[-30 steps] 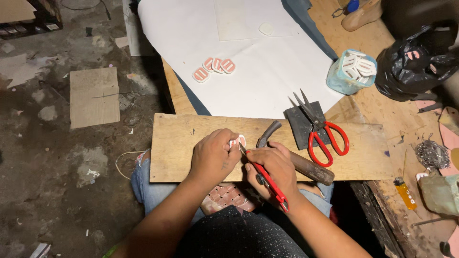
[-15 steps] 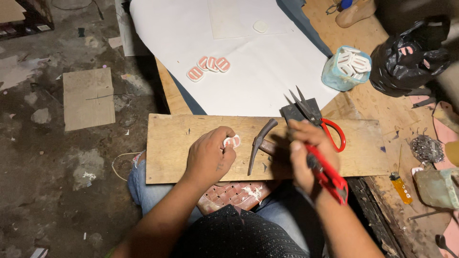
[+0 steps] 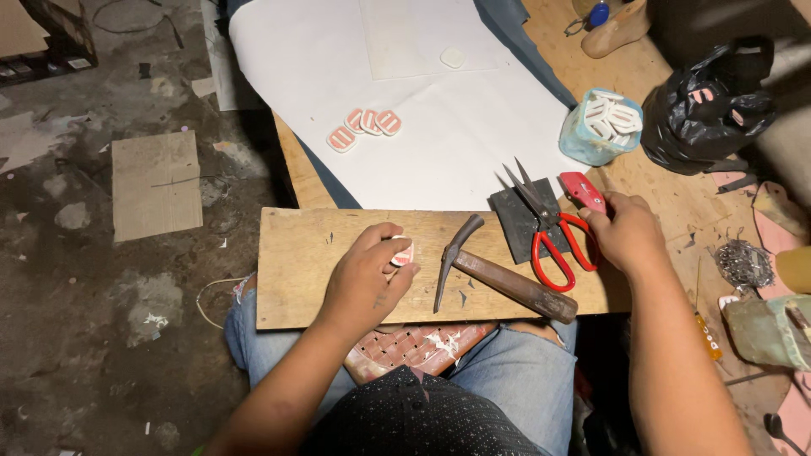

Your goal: The person repeatedly shapes small white shoe parts by striking them with a hammer and trimming them with scissors. The person works on each piece individually, placing finished parts on a nearby surface.

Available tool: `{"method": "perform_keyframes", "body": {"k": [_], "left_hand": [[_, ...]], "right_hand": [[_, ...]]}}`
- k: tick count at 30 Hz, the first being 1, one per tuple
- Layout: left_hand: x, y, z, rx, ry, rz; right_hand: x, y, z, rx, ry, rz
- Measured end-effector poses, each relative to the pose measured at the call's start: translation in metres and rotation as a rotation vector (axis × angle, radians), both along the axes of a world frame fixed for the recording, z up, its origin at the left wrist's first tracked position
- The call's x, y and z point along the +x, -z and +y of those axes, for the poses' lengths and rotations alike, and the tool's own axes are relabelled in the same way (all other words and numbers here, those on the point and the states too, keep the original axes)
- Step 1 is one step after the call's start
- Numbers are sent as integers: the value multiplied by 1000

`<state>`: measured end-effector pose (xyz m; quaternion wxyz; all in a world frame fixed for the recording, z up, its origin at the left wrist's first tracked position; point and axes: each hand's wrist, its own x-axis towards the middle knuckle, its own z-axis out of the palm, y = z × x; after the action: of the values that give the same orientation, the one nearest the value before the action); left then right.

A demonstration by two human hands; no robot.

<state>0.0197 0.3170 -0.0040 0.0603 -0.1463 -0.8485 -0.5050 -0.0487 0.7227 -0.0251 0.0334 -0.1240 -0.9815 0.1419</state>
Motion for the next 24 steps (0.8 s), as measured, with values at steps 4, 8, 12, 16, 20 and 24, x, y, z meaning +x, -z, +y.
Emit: {"method": "perform_keyframes", "body": {"k": [4, 8, 12, 16, 20, 24], "left_hand": [[1, 4, 2, 42, -16, -79], [2, 8, -1, 199, -102, 30], [1, 9, -3, 538, -225, -386], [7, 5, 2, 755, -232, -535], [12, 2, 6, 750, -231, -515], [15, -1, 2, 691, -302, -582]], "right_hand": [[9, 6, 1, 25, -17, 97], [34, -5, -22, 246, -14, 299], [63, -14, -47, -145, -134, 257], [66, -18, -55, -116, -165, 83], [63, -27, -56, -124, -196, 119], [71, -40, -65, -111, -122, 114]]}}
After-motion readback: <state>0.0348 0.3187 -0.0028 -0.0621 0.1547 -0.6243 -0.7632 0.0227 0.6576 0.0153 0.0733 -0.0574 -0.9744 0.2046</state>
